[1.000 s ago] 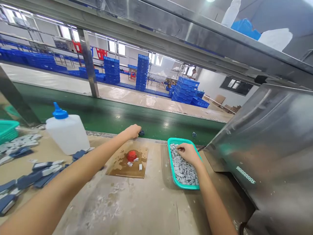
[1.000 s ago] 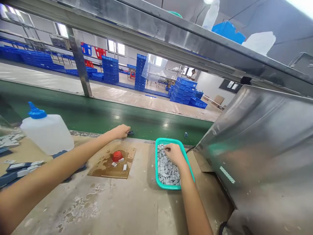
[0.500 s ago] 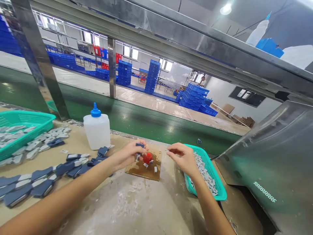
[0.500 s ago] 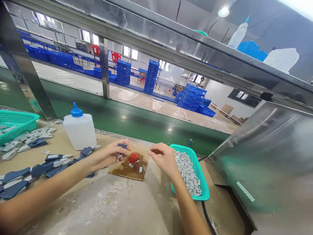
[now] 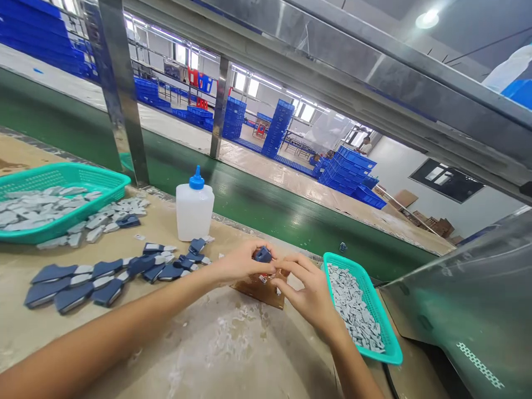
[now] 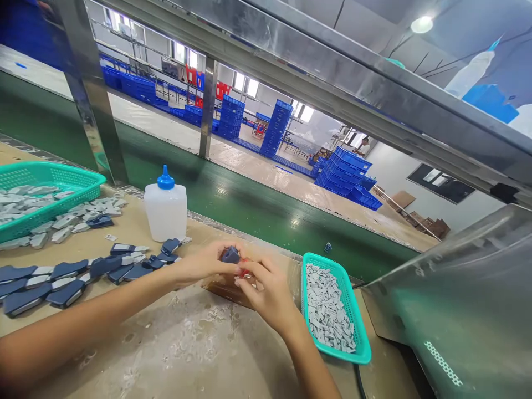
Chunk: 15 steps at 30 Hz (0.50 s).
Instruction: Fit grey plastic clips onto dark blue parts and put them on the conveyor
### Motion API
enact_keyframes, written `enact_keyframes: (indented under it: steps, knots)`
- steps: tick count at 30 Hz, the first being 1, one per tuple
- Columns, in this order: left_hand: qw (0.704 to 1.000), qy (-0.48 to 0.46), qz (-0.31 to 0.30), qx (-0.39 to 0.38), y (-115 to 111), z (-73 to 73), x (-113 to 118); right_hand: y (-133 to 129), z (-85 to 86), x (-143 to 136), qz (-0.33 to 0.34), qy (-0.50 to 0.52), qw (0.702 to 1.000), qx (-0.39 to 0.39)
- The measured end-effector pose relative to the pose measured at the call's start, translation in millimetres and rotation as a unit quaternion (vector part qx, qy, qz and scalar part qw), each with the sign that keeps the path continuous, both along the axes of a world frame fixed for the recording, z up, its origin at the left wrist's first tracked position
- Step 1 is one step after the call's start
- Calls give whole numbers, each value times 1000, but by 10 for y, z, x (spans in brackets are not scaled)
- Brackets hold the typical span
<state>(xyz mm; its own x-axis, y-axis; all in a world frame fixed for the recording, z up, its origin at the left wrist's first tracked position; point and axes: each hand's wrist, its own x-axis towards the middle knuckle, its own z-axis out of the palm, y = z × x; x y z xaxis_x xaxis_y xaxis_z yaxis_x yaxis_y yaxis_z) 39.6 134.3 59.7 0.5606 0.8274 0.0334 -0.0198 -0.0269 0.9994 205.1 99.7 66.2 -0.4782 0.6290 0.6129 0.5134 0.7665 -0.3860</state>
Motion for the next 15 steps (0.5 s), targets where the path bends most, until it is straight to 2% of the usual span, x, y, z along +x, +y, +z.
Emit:
enact_keyframes:
  steps: [4,9,12,15]
  knots:
    - [995,79,15,55,5,39,-75,24,1,66,52,-8,999,6]
    - [997,74,-4,31,-33,-39,-77,29,-24,85,77,-4,997,3]
    - [996,80,4,33,-42,-47,-51,20,-8,65,79,-2,996,-30]
    - [993,109,19,36,-17,12,-68,30,6,62,54,13,997,-51]
